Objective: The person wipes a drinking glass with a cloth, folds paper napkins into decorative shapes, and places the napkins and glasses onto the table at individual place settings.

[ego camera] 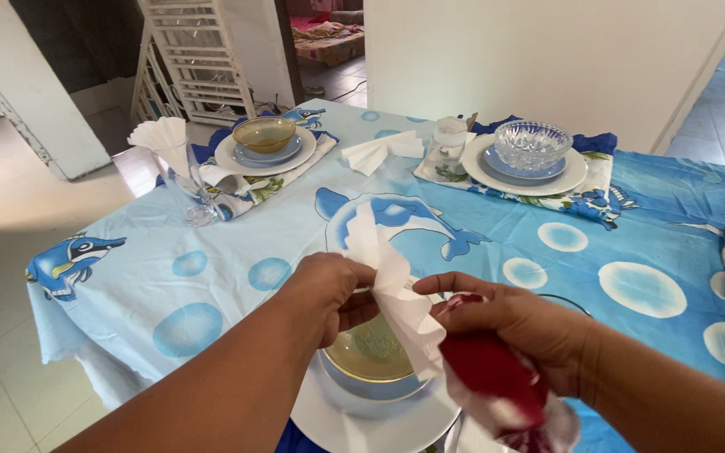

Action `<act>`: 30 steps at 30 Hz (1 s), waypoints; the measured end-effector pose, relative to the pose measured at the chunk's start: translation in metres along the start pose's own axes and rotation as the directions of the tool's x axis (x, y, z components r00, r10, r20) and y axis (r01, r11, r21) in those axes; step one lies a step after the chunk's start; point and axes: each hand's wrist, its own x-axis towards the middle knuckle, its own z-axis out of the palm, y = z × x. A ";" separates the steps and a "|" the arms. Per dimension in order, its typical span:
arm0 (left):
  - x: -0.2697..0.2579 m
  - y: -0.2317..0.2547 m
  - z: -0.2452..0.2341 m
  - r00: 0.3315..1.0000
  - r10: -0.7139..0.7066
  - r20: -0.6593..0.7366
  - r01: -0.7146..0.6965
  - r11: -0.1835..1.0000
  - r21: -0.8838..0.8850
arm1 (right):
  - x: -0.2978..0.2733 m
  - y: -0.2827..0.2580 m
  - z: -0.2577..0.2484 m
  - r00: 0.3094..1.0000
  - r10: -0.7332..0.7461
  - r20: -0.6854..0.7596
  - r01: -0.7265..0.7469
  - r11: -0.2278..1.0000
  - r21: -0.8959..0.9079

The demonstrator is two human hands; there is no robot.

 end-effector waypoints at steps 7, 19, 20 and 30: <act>-0.014 -0.010 0.018 0.956 0.150 -0.252 -0.086 0.965 0.249 | 0.007 0.025 0.011 0.990 -0.089 -0.107 0.091 0.996 0.016; -0.016 -0.039 0.015 0.865 0.383 -0.325 -0.078 0.741 0.667 | 0.005 0.017 0.022 0.962 0.077 -0.263 0.007 0.952 0.306; -0.015 -0.041 0.015 0.868 0.374 -0.328 -0.054 0.726 0.685 | 0.004 0.020 0.022 0.980 0.022 -0.200 0.038 0.955 0.293; -0.005 -0.061 0.009 0.845 0.502 -0.184 -0.205 0.622 0.756 | 0.027 0.029 0.011 0.895 -0.031 -0.445 0.027 1.000 -0.016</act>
